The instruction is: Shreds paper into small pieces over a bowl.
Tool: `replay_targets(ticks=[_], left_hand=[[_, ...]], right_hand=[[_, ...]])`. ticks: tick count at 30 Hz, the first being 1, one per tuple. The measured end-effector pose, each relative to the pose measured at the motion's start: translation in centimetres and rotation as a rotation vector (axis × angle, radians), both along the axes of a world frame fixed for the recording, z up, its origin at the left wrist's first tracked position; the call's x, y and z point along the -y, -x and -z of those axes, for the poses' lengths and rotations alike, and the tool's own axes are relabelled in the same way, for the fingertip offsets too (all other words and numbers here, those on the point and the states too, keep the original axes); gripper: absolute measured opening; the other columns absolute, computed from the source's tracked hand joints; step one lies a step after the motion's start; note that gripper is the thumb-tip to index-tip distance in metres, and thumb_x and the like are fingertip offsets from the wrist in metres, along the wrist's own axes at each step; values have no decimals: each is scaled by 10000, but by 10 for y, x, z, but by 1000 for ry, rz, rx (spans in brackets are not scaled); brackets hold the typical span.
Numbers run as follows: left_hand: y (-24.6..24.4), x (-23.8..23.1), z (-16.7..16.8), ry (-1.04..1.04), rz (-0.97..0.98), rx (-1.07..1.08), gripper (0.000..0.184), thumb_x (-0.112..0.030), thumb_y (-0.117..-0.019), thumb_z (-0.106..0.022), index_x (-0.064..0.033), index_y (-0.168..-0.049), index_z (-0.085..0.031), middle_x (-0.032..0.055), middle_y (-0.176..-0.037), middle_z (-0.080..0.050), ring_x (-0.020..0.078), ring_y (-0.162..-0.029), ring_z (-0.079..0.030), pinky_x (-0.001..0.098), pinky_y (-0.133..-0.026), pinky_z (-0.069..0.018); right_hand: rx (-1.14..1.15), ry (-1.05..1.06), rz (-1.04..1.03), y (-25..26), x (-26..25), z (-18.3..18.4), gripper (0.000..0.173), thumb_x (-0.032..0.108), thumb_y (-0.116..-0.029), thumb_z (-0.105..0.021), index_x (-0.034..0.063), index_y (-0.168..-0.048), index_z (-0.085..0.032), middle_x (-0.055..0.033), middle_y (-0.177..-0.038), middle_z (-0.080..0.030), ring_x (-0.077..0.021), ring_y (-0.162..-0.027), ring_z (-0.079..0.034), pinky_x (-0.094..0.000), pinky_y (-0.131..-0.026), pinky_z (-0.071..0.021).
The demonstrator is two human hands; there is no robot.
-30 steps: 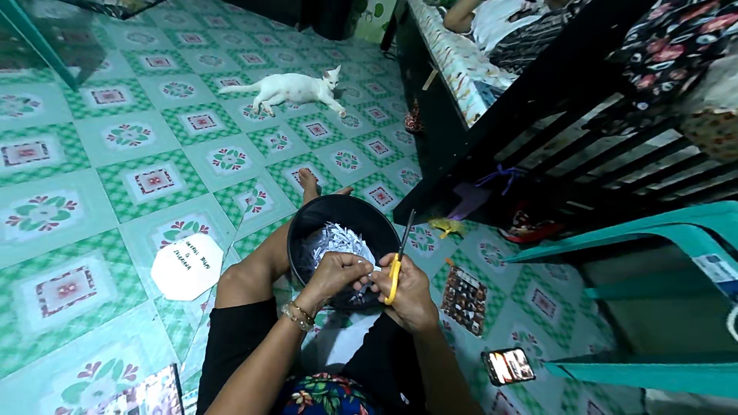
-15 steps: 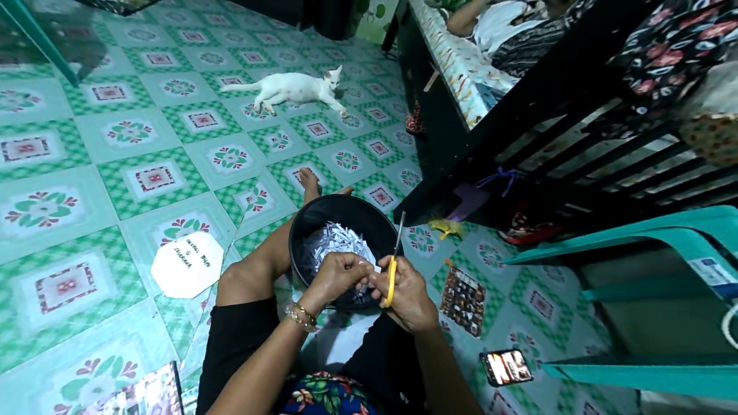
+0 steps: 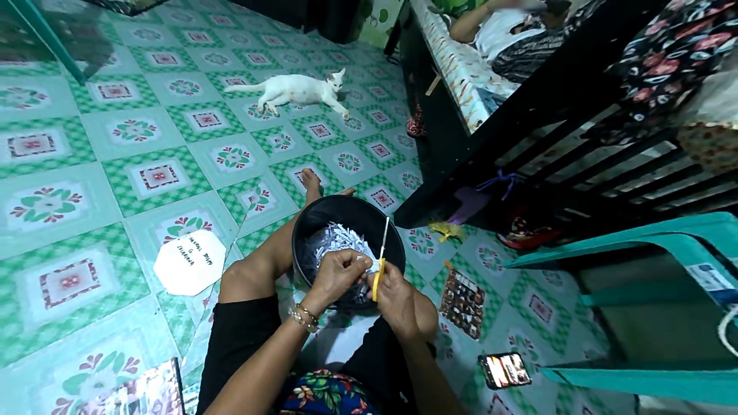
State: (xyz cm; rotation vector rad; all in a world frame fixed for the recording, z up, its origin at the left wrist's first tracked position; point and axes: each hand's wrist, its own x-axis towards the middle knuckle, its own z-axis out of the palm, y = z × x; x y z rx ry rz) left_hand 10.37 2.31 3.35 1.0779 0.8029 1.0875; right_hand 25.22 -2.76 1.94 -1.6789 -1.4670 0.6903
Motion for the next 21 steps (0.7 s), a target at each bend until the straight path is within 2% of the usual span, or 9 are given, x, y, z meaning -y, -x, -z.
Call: replay_targets(ticks=[2, 3, 10, 21], left_hand=[[0, 1, -1, 1, -13, 7, 104, -6, -957, -629, -14, -876, -693, -84, -659, -628, -11, -593, -604, 174, -624, -542], [0, 2, -1, -3, -19, 10, 104, -7, -958, -626, -13, -877, -692, -84, -660, -628, -12, -594, -603, 173, -626, -540], [0, 7, 0, -35, -34, 5, 101, -15, -956, -624, -10, -881, -691, -91, -674, -626, -23, -610, -603, 165, -640, -537], [0, 9, 2, -67, -55, 29, 99, -14, -952, -626, -7, -878, -691, -95, -670, -624, -28, -598, -598, 159, -631, -535]], right_hand=[[132, -92, 22, 6, 3, 10, 472, 76, -932, -635, -151, -1338, -548, -237, -955, -727, -300, -805, -720, -477, -740, -578], [162, -130, 31, 8, 5, 13, 479, 68, -922, -636, -162, -1332, -547, -256, -955, -724, -333, -811, -723, -505, -741, -576], [189, -202, 51, 11, 10, 17, 485, 61, -909, -637, -180, -1319, -544, -236, -924, -727, -285, -758, -715, -444, -694, -580], [199, -291, 55, 11, 10, 24, 488, 64, -898, -633, -197, -1300, -542, -227, -928, -730, -249, -773, -722, -386, -709, -586]])
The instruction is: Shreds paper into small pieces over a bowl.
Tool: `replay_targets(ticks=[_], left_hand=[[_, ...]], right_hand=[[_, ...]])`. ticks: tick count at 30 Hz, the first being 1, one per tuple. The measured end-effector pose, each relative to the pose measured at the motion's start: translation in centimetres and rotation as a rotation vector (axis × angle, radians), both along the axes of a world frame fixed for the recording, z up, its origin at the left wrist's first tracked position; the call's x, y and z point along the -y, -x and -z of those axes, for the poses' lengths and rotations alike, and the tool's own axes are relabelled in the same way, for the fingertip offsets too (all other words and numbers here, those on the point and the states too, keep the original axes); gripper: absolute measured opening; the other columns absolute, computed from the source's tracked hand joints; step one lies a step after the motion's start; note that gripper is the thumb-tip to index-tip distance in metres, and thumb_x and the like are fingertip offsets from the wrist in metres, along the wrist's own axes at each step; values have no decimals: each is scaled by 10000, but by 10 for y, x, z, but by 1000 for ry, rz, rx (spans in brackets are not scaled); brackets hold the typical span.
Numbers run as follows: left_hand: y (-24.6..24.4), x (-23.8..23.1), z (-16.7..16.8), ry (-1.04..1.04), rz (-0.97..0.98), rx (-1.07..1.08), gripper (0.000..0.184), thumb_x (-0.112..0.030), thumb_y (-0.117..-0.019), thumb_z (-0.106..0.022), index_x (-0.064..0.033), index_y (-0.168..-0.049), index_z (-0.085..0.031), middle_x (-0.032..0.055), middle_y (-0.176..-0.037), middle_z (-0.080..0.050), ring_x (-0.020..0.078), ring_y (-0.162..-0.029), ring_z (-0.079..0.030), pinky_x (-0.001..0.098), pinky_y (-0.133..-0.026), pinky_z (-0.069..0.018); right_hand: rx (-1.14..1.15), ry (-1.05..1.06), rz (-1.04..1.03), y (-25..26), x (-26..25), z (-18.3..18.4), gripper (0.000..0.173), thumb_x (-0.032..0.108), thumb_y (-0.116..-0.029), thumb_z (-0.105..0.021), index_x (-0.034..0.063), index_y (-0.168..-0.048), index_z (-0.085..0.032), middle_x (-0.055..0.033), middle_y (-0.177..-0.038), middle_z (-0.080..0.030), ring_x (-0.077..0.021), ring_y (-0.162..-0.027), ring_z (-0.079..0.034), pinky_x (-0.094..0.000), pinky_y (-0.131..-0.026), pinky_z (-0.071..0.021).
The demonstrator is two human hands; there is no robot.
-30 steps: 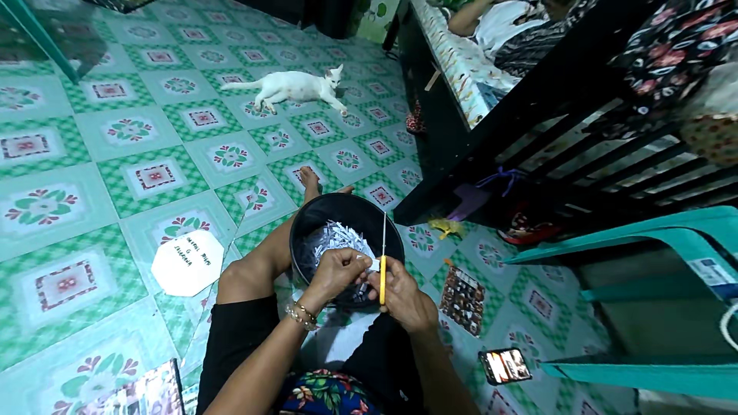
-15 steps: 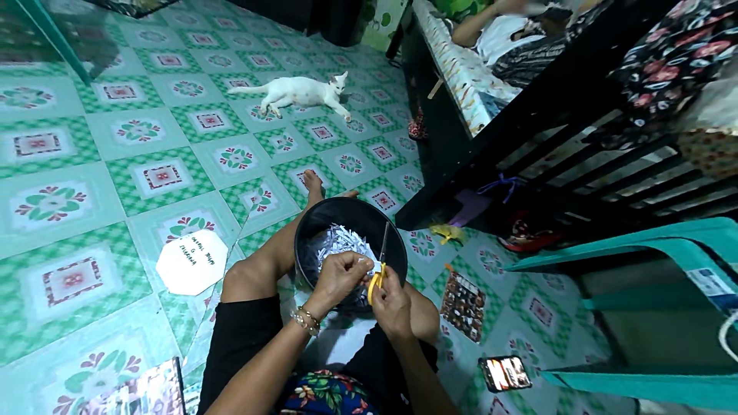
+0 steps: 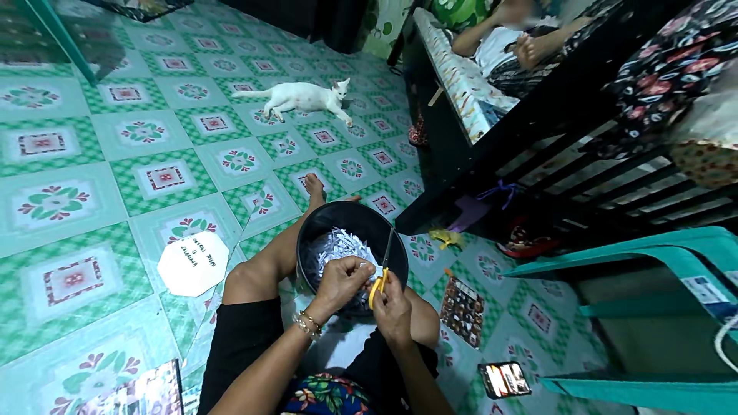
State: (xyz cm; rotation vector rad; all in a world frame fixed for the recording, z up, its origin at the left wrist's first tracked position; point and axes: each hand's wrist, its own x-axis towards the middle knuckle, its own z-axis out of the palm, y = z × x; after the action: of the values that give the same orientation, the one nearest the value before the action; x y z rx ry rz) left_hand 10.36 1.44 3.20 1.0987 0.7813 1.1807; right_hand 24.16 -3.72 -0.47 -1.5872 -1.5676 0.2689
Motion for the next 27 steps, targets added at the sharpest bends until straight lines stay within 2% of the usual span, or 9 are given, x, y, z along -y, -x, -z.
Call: replay_targets(ticks=[5, 8, 10, 14, 16, 18, 22, 24, 27], left_hand=[[0, 1, 1, -26, -16, -23, 96, -11, -951, -625, 11, -885, -692, -87, -686, -627, -34, -609, -595, 154, -635, -532], [2, 2, 1, -48, -37, -36, 99, -12, -950, -620, 13, -887, -693, -86, -689, -636, -33, -612, -602, 155, -637, -535], [2, 3, 1, -60, -56, -65, 98, -14, -948, -621, 6, -890, -697, -91, -687, -637, -36, -609, -602, 151, -628, -533], [2, 3, -2, -87, -112, -157, 104, -24, -954, -615, 18, -904, -696, -79, -699, -640, -31, -610, -599, 160, -625, -531], [1, 4, -3, -81, -130, -217, 115, -30, -959, -606, 19, -905, -695, -74, -694, -633, -26, -607, -593, 165, -623, -529], [-2, 5, -4, -61, -136, -280, 127, -33, -968, -596, 23, -911, -694, -67, -687, -629, -17, -604, -592, 178, -627, -530], [-7, 4, -13, 72, -175, -349, 138, -25, -987, -585, 34, -908, -681, -42, -658, -617, 28, -583, -597, 215, -621, -542], [-2, 1, -39, 58, -187, -423, 150, -46, -1005, -576, 58, -958, -674, -7, -721, -629, 51, -630, -607, 246, -660, -552], [27, -9, -116, -182, -318, -545, 177, -44, -1015, -530, 51, -976, -674, -10, -778, -667, 39, -692, -628, 253, -727, -557]], right_hand=[[-22, -28, -11, 1, 0, 1, 490, 54, -901, -641, -215, -1296, -534, -250, -941, -723, -253, -772, -720, -377, -716, -585], [-14, -17, -1, 5, 1, 0, 489, 55, -896, -646, -205, -1297, -545, -252, -932, -727, -288, -761, -723, -421, -701, -588], [15, -2, 32, 7, 2, -4, 483, 70, -895, -653, -192, -1291, -564, -252, -907, -726, -334, -734, -717, -487, -676, -580], [42, 149, 45, 12, 1, -19, 484, 100, -935, -642, -139, -1348, -563, -274, -899, -721, -445, -746, -710, -621, -681, -548], [38, 286, 26, 12, 1, -30, 484, 133, -975, -625, -107, -1388, -547, -298, -928, -715, -490, -798, -705, -660, -728, -528], [21, 372, -12, 9, -2, -36, 487, 155, -999, -608, -88, -1413, -530, -313, -980, -712, -510, -862, -702, -673, -776, -519], [-31, 433, -60, 4, -5, -41, 476, 180, -1011, -602, -55, -1420, -535, -313, -1001, -709, -523, -884, -697, -679, -783, -515], [-38, 488, -75, -3, -8, -45, 490, 198, -1026, -586, -32, -1452, -513, -303, -1032, -712, -507, -924, -700, -663, -818, -517], [-33, 544, -112, -9, -12, -48, 491, 222, -1033, -572, -12, -1460, -506, -290, -1058, -713, -490, -952, -702, -640, -836, -525]])
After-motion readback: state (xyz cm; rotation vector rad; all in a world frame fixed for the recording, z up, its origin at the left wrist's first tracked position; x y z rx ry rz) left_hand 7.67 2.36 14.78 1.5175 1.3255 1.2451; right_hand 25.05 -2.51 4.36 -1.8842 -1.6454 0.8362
